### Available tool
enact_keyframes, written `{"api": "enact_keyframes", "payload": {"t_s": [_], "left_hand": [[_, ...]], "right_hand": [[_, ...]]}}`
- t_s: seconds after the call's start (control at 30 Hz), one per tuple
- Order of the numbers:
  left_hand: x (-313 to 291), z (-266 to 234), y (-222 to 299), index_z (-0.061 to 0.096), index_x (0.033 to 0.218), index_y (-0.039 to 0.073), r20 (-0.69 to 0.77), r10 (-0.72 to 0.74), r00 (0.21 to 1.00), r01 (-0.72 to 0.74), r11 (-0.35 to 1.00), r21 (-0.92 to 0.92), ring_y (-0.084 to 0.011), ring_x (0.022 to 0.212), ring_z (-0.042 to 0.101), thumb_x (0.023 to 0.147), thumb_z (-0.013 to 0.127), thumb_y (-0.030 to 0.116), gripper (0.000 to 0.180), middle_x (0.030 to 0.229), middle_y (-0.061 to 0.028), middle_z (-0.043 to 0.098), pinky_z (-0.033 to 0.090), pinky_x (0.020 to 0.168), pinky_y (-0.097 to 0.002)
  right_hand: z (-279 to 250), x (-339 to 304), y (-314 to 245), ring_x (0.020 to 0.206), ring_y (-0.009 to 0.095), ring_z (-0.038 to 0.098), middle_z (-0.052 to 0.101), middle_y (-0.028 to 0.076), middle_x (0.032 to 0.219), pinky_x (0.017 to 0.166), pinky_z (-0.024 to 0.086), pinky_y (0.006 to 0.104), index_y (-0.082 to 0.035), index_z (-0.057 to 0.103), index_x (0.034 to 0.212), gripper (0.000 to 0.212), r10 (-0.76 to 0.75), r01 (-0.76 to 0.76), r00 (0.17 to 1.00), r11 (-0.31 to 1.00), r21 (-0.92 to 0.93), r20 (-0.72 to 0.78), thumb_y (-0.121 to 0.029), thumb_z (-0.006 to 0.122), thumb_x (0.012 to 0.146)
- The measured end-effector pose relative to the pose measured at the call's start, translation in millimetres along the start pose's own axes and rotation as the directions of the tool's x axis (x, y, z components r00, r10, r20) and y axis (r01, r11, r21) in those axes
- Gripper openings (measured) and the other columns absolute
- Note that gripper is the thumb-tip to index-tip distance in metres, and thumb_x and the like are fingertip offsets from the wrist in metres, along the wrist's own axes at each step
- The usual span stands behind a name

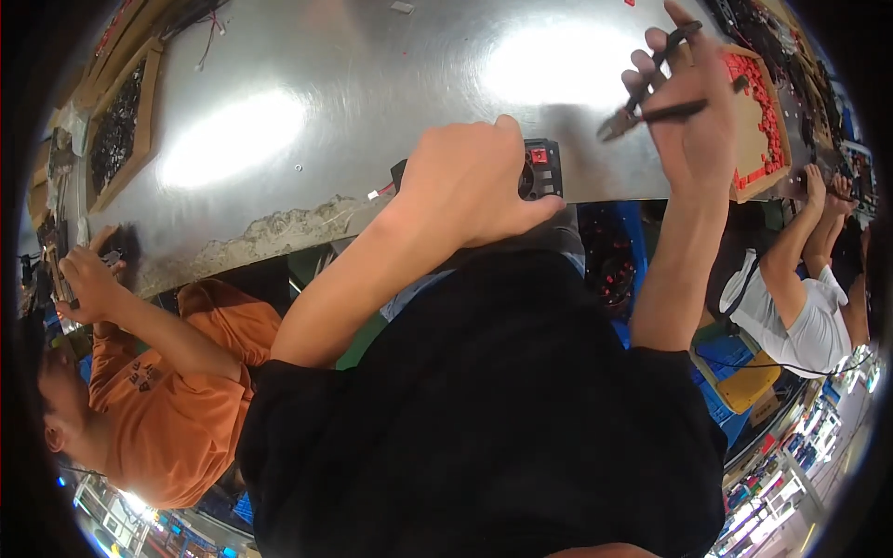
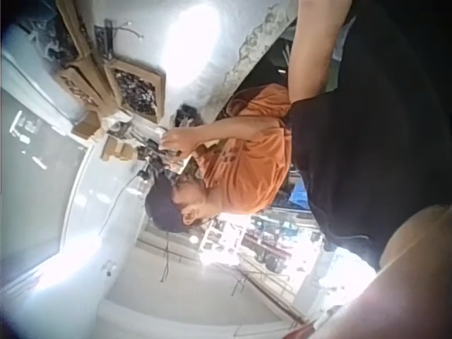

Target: The recorder is assembling small components, connecting wires and using pliers at a factory workbench.

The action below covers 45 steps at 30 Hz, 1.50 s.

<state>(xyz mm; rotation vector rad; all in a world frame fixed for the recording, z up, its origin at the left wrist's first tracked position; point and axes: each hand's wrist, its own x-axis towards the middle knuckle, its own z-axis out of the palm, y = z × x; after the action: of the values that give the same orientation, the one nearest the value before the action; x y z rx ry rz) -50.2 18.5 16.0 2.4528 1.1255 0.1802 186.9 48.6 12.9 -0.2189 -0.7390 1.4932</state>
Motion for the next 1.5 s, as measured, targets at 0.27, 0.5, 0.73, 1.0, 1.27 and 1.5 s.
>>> {"api": "enact_keyframes", "payload": {"t_s": [0.27,0.5,0.73,1.0,1.27,1.5], "left_hand": [[4,-6,3,0.058,0.083,-0.005,0.085,-0.067,0.994,0.073,0.995,-0.072,-0.0398,0.072,0.065,0.074,0.072,0.060,0.067,0.072,-0.0201,0.065,0.052,0.065,-0.0467],[1,-4,4,0.058,0.083,-0.005,0.087,-0.096,0.992,0.104,0.991,-0.084,-0.0395,0.071,0.065,0.074,0.072,0.058,0.065,0.070,-0.0199,0.064,0.052,0.065,-0.0472],[2,-3,4,0.062,0.078,-0.002,0.016,-0.039,0.999,0.040,0.997,-0.069,-0.0351,0.064,0.068,0.070,0.080,0.048,0.054,0.064,-0.0169,0.065,0.055,0.061,-0.0413],[-8,14,7,0.057,0.087,0.003,-0.387,0.068,0.920,-0.011,0.989,0.148,-0.0317,0.066,0.065,0.068,0.082,0.054,0.060,0.071,-0.0127,0.063,0.050,0.062,-0.0408],[-7,13,2,0.054,0.086,-0.002,-0.159,-0.022,0.987,0.036,0.996,0.083,-0.0386,0.069,0.066,0.075,0.076,0.060,0.067,0.074,-0.0184,0.063,0.052,0.060,-0.0448],[-7,11,6,0.058,0.081,-0.001,-0.139,0.014,0.990,0.002,0.994,0.110,-0.0329,0.064,0.068,0.075,0.075,0.059,0.062,0.069,-0.0154,0.065,0.054,0.059,-0.0411]], "right_hand": [[55,-26,5,0.082,0.019,0.044,0.049,0.009,0.097,0.066,0.036,0.0330,-0.003,0.053,0.107,0.070,-0.046,0.026,0.995,0.979,-0.204,-0.094,-0.068,0.047,0.085],[52,-22,23,0.069,0.019,0.044,0.051,0.011,0.081,0.061,0.036,0.0322,-0.002,0.055,0.104,0.063,-0.041,0.033,0.998,0.979,-0.199,-0.039,-0.061,0.045,0.085],[54,-26,22,0.070,0.018,0.044,0.051,0.010,0.082,0.062,0.036,0.0320,-0.004,0.054,0.099,0.064,0.031,0.035,0.983,0.937,-0.347,0.182,-0.066,0.046,0.084],[53,-29,37,0.068,0.016,0.038,0.046,0.009,0.080,0.061,0.032,0.0303,-0.001,0.052,0.099,0.071,-0.012,0.091,0.959,0.960,-0.267,0.284,-0.070,0.046,0.083],[56,-27,36,0.070,0.017,0.040,0.048,0.010,0.082,0.062,0.033,0.0304,0.000,0.053,0.103,0.065,-0.034,0.070,0.992,0.948,-0.310,0.120,-0.063,0.047,0.085],[48,-45,11,0.089,0.020,0.043,0.051,0.013,0.103,0.075,0.034,0.0331,0.002,0.055,0.120,0.075,-0.145,0.182,0.967,0.969,-0.168,0.211,-0.063,0.052,0.082]]}}
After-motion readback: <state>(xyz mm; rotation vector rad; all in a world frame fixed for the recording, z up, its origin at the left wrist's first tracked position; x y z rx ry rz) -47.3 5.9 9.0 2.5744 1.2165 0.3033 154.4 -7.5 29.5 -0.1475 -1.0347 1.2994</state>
